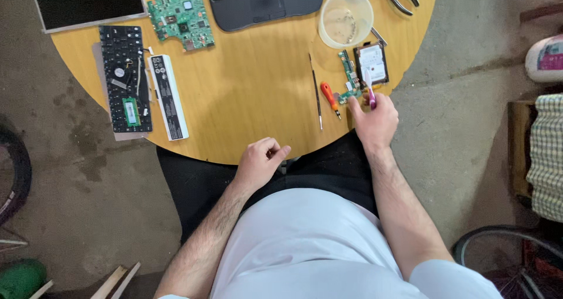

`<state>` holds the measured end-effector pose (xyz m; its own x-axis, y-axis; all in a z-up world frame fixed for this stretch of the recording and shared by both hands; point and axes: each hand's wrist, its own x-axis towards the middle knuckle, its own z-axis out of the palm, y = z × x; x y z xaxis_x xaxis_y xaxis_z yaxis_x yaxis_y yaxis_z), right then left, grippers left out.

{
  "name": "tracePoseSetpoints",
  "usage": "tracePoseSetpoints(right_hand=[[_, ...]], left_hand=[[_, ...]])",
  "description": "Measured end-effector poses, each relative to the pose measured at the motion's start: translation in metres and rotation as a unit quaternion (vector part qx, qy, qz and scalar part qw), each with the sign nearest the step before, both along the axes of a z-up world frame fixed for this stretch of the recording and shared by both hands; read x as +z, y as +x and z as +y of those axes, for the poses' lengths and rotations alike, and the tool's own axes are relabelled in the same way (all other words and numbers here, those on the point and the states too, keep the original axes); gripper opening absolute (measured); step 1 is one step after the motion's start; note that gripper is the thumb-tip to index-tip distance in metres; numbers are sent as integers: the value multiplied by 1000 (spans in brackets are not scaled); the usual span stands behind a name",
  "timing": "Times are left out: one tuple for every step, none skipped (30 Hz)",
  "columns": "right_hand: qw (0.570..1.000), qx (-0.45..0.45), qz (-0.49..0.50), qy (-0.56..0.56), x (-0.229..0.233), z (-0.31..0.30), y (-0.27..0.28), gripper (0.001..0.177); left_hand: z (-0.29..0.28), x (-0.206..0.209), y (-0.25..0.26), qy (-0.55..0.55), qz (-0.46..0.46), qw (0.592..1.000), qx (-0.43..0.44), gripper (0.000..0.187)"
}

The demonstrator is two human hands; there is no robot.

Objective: The person cleans a small green circuit board using a toothbrush, then switches to a thin brush to clean a larger circuit board. The person uses both tools to scrub different areas of the boards while seated at a table with various electronic components.

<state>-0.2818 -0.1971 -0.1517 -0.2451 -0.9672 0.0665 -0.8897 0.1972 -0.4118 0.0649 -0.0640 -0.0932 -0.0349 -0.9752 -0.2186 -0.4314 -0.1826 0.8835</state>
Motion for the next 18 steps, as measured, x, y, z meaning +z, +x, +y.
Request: tracePoseSetpoints(right_hand=[[1000,-3,-1,0,-1,-1,2,40],[1000,-14,-3,16,-2,-2,5,46],[999,-24,-4,31,-2,-5,7,51],[999,-27,-4,30,-3,-5,7,51],[1000,-19,18,6,-3,-5,7,55],[999,-12,40,-17,-4,-5,8,60],[999,-12,39,-16,2,-5,11,60],[999,-11,36,-9,7,-5,13,61],[999,-12,32,-2,13,-4,17,62],[999,-12,30,-1,10,-3,18,62],[999,-13,29,5,8,-2,18,65],[999,-15,27,10,7,-2,18,67],[999,-16,27,10,7,-2,18,67],[999,-24,-4,27,7,-2,19,69],[998,-31,-36,43,8,-4,20,72],[998,-31,-36,43,10,-4,18,72],[995,-38,-73,57,12,-5,17,71],[991,-44,-110,70,14,-6,15,71]], left_hand=[[0,7,-3,0,-1,1000,-3,48],[1,13,-6,13,-3,1000,-3,43],[0,20,-9,25,-4,1000,-4,37],[0,20,-9,23,-5,1000,-6,37],[1,20,-10,50,-5,999,-9,30],[2,20,-9,76,-5,997,-12,23],[4,18,-9,77,-6,997,-12,23],[5,16,-8,94,-9,995,-23,21],[7,14,-6,112,-13,993,-34,20],[9,11,-5,113,-15,993,-35,20],[10,8,-4,120,-13,992,-44,21],[12,4,-4,127,-11,990,-54,23],[10,7,-5,127,-11,990,-56,23],[9,9,-6,137,-17,988,-65,26],[7,12,-6,145,-23,986,-73,28],[7,9,-6,145,-23,986,-74,28],[6,6,-6,155,-28,984,-81,30],[5,2,-6,164,-33,982,-89,32]])
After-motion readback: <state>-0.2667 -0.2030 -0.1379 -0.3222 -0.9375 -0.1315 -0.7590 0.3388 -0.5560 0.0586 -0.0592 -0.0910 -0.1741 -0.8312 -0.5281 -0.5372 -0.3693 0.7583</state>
